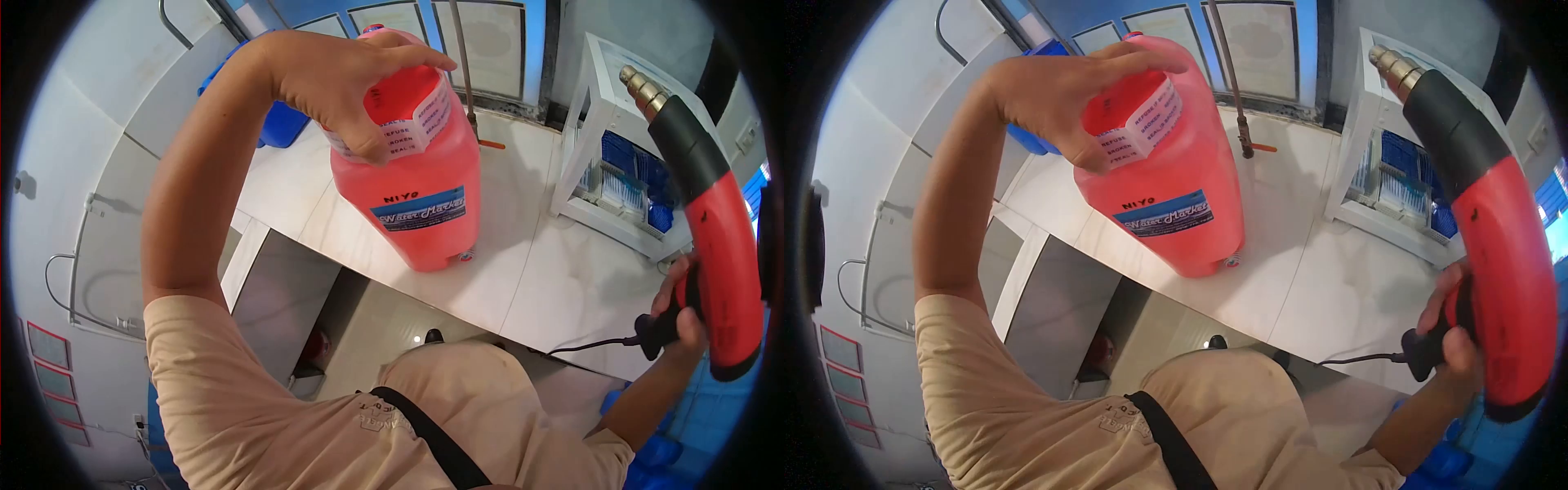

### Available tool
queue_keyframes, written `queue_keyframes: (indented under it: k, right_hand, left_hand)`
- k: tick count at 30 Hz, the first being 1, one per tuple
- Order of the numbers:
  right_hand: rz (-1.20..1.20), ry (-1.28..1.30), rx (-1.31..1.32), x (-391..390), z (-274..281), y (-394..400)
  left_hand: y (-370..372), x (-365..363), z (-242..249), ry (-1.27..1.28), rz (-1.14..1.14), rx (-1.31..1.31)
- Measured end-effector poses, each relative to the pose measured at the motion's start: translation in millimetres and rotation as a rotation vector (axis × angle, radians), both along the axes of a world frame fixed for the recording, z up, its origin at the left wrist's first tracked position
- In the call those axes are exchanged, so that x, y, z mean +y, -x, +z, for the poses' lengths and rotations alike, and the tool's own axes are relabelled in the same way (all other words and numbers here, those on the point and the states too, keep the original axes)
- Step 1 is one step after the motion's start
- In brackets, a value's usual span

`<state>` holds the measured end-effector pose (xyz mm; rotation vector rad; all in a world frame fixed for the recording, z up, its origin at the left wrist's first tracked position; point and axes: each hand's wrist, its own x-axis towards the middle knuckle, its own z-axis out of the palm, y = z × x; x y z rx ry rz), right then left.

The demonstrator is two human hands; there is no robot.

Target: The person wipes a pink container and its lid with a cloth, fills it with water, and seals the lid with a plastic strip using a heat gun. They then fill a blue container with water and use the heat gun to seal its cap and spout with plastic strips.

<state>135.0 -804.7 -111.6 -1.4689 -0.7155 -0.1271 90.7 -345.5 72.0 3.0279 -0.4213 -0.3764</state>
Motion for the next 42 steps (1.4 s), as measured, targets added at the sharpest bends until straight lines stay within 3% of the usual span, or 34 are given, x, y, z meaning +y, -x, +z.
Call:
queue_keyframes:
  k: [4, 7, 8, 9, 14, 17, 32, 35, 39, 41, 42]
  right_hand:
    - [-0.004, 0.126, -0.134, 2.3, -16.5, 10.8]
    - [0.186, 0.307, -0.049, 5.0, -33.6, 19.4]
    - [-0.07, 0.371, 0.285, 50.6, 21.4, 64.5]
    - [-0.071, 0.371, 0.286, 62.5, 25.5, 74.0]
    - [-0.124, 0.806, -0.015, 86.6, 33.1, 97.4]
    - [0.006, 0.625, -0.166, 80.7, 14.7, 79.4]
    - [0.088, 0.41, -0.134, 74.8, -17.6, 59.3]
    - [0.103, 0.361, -0.128, 73.9, -18.2, 57.6]
    - [0.129, 0.459, -0.194, 75.9, 6.5, 59.2]
    - [0.213, 0.704, -0.545, 84.9, 27.6, 58.5]
    - [0.213, 0.703, -0.545, 85.7, 22.5, 61.0]
  left_hand:
    - [2.0, -2.1, 1.7, 0.036, 0.051, 0.046]
    - [0.4, 1.9, 0.2, 0.043, 0.038, 0.044]
    - [0.4, 2.4, 0.0, 0.043, 0.037, 0.044]
    - [0.4, 2.8, -0.2, 0.052, 0.037, 0.045]
    - [0.3, 2.9, 0.0, 0.027, 0.035, 0.035]
    - [2.1, 1.3, 1.5, 0.015, 0.052, 0.029]
    - [0.5, 4.2, -0.3, 0.05, 0.101, 0.063]
    - [-2.2, 9.8, -0.2, 0.068, 0.008, 0.042]
    - [0.4, 6.0, -2.9, -0.089, 0.282, -0.032]
    - [1.2, 8.4, -5.0, -0.117, 0.386, -0.079]
    - [1.4, 13.1, -2.8, -0.069, 0.389, -0.079]
